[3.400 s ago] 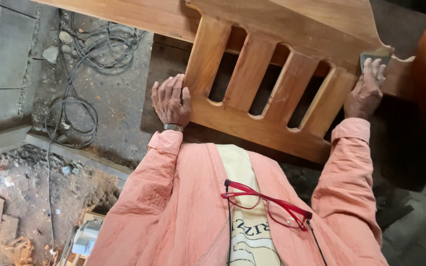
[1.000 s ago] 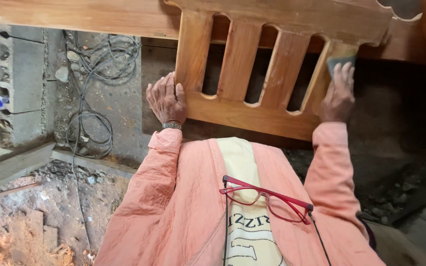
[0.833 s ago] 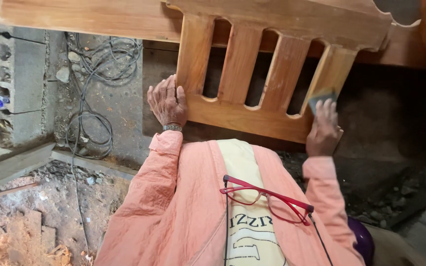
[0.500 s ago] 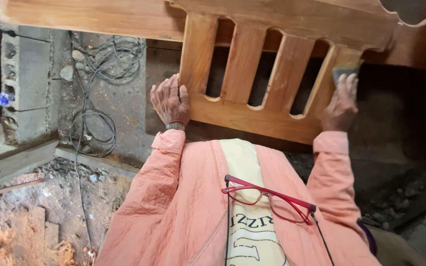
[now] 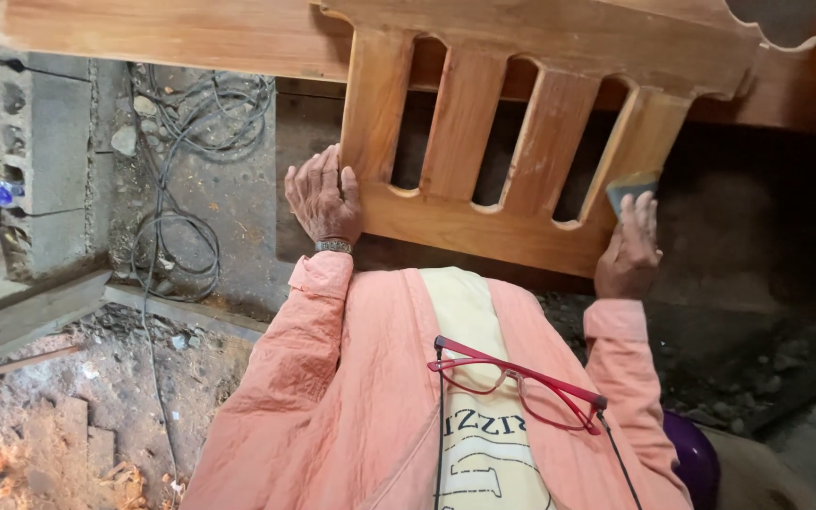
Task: Sanding wooden furniture components using sandpaper to smooth the surfaces.
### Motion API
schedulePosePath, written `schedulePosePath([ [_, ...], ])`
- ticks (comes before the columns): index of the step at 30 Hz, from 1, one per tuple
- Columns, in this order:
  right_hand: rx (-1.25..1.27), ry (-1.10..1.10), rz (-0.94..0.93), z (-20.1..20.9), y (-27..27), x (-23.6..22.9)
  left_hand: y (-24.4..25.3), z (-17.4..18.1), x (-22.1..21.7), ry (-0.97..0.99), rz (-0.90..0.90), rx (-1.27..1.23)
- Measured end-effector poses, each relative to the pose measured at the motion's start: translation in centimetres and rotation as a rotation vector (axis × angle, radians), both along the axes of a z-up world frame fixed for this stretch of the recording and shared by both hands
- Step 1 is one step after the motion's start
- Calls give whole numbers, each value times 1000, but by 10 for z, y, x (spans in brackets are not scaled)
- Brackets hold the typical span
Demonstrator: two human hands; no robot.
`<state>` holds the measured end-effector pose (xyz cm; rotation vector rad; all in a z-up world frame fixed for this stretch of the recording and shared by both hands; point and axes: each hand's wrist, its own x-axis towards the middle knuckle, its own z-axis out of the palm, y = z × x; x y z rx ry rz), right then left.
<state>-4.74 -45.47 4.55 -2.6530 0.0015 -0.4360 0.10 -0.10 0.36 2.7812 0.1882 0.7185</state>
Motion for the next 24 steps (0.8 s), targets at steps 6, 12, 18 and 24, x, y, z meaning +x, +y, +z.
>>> schedulePosePath([
  [6,108,-94,-37,-16,-19,57,-2,0,-2,4,6,10],
  [12,237,-165,-159,-29,-43,73,-17,8,15,197,-29,92],
  [18,549,164,-307,-28,-43,52,-22,-2,37,163,20,138],
  [24,503,38,-423,-47,-39,51,-7,-11,47,179,-58,-253],
])
